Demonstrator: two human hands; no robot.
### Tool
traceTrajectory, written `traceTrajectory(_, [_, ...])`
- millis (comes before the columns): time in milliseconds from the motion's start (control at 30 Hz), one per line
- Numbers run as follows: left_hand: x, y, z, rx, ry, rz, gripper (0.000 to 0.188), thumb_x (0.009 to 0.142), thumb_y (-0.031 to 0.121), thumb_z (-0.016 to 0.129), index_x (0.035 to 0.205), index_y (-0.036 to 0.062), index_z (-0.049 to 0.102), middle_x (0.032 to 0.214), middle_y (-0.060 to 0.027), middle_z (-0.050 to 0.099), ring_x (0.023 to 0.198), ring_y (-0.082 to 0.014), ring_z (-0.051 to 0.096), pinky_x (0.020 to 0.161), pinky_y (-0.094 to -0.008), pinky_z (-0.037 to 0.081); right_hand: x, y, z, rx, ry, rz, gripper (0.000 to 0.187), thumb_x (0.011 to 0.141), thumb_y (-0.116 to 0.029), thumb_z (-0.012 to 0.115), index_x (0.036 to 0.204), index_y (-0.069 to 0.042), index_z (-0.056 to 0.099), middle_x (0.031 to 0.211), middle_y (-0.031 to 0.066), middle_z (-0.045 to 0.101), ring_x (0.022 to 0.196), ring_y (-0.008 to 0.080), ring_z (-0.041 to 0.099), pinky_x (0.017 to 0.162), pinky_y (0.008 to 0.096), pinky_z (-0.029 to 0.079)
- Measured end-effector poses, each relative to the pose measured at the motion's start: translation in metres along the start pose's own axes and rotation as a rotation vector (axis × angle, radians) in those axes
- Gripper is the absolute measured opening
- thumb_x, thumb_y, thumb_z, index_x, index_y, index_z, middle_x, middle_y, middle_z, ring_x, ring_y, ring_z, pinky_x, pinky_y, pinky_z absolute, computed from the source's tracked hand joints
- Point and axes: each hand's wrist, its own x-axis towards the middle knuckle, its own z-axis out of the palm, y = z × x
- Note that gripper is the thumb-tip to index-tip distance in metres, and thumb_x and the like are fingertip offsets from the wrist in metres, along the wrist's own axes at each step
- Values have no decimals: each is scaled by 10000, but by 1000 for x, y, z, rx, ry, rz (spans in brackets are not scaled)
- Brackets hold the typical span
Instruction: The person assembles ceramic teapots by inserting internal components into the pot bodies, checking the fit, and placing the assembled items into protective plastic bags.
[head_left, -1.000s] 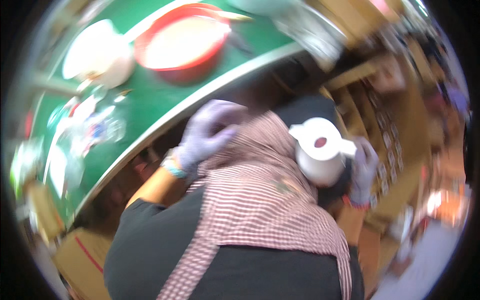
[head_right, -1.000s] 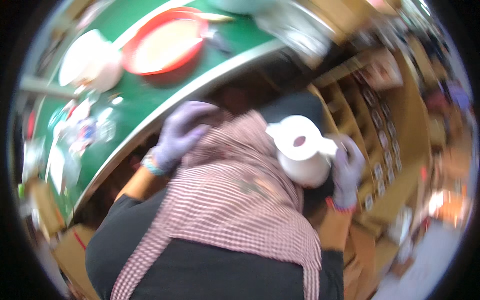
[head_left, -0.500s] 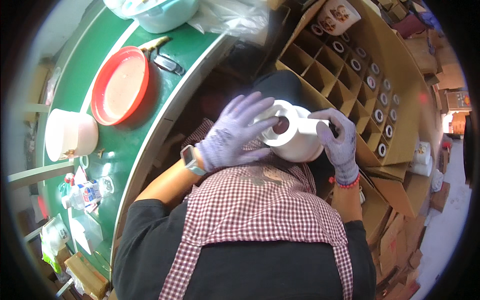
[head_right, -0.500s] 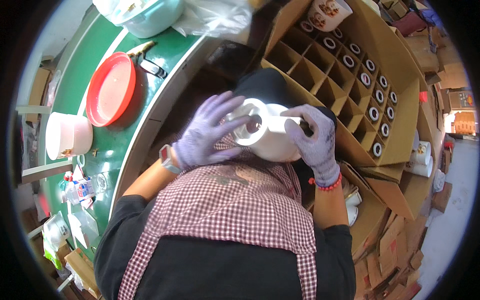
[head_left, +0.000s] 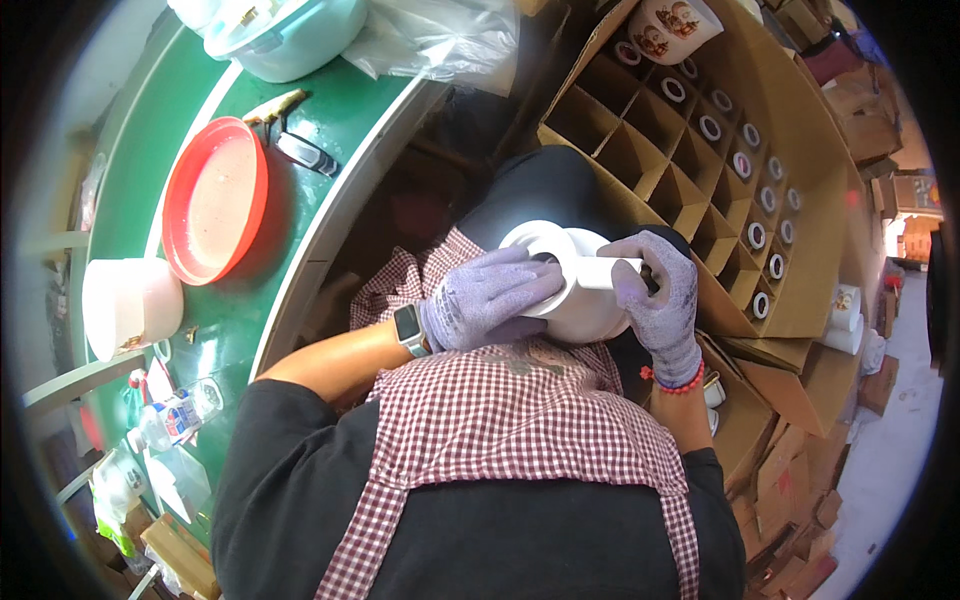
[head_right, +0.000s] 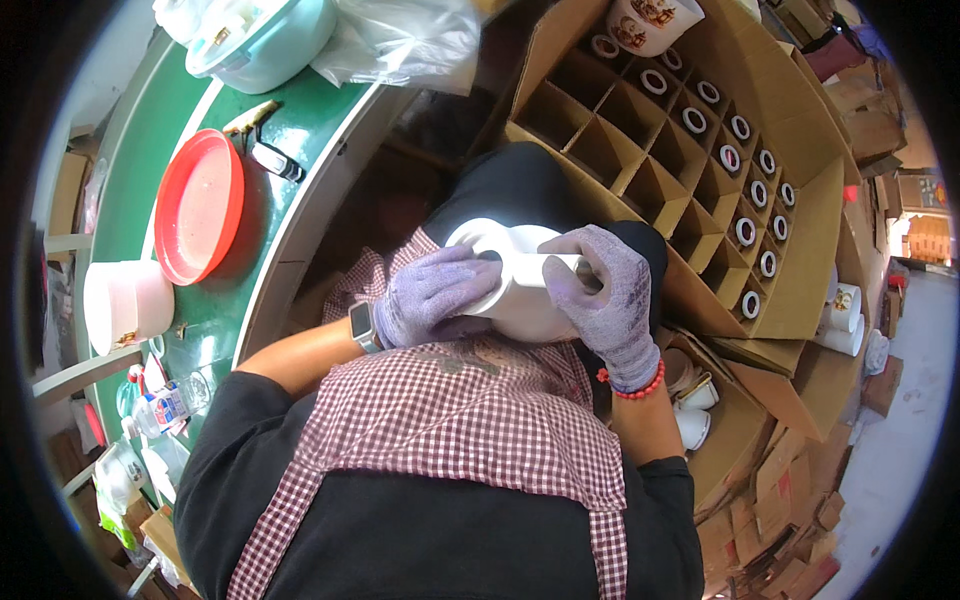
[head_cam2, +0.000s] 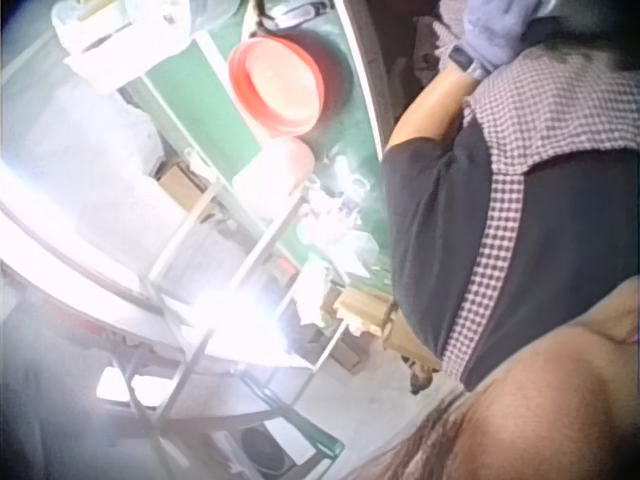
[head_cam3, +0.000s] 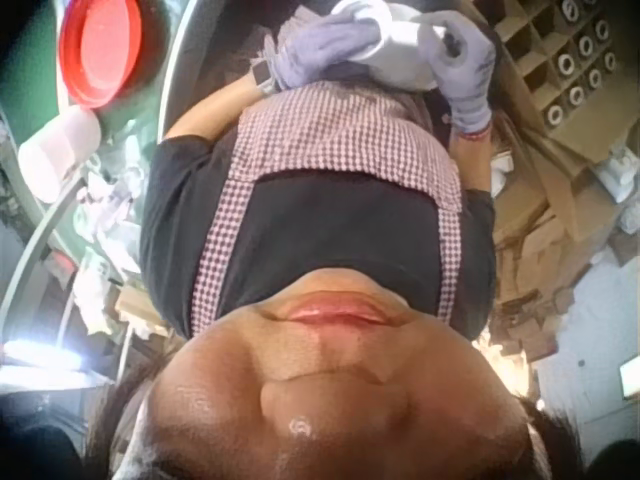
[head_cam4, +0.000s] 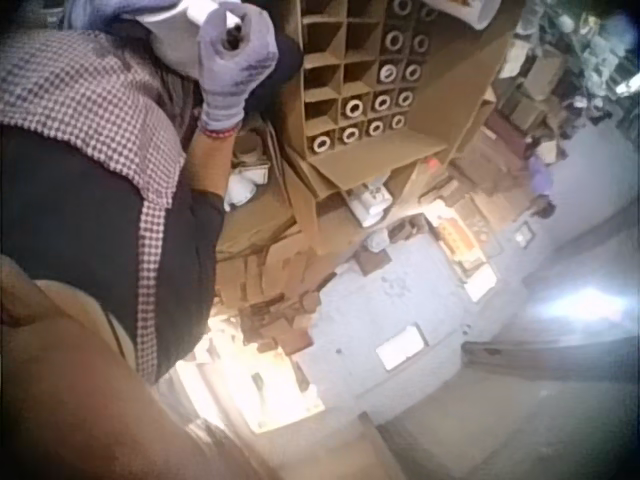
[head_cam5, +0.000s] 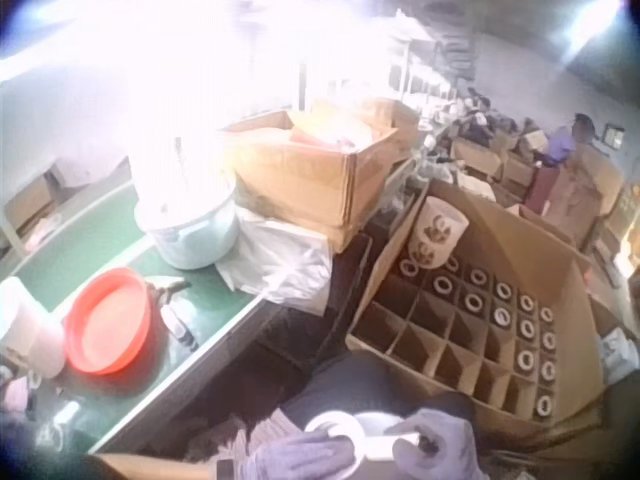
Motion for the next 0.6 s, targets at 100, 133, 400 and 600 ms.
traceTrajectory(100, [18, 4, -11, 164, 33, 9, 812, 714, 323, 850, 1437, 156, 523, 1381, -122, 581, 1343, -342, 521, 1098, -608, 387, -3, 10, -6, -44, 1, -21, 189, 877, -144, 696, 1001, -3, 716, 856, 84, 659, 718, 153, 621, 624, 267, 471])
traceTrajectory(133, [21, 5, -11, 174, 0, -12, 747, 762, 371, 812, 1427, 166, 542, 1388, -117, 584, 1368, -347, 502, 1123, -624, 350, -5, 14, -6, -10, 24, -18, 194, 875, -147, 693, 1000, -1, 717, 859, 85, 662, 724, 157, 620, 629, 271, 470])
traceTrajectory(400, [12, 3, -24, 329, 14, -196, 701, 734, 540, 844, 1317, 201, 654, 1246, -59, 684, 1363, -318, 527, 1173, -639, 274, -1, 0, -4, -38, 16, 132, 191, 855, -128, 664, 974, 12, 718, 868, 90, 681, 753, 176, 618, 670, 269, 468])
traceTrajectory(600, [1, -7, 6, 175, 303, 50, 427, 690, 294, 850, 1068, 178, 689, 1118, -56, 686, 1166, -256, 631, 1095, -547, 431, 5, 18, 1, 64, 93, 115, 234, 892, -199, 651, 919, 29, 698, 857, 94, 674, 777, 175, 633, 704, 286, 482])
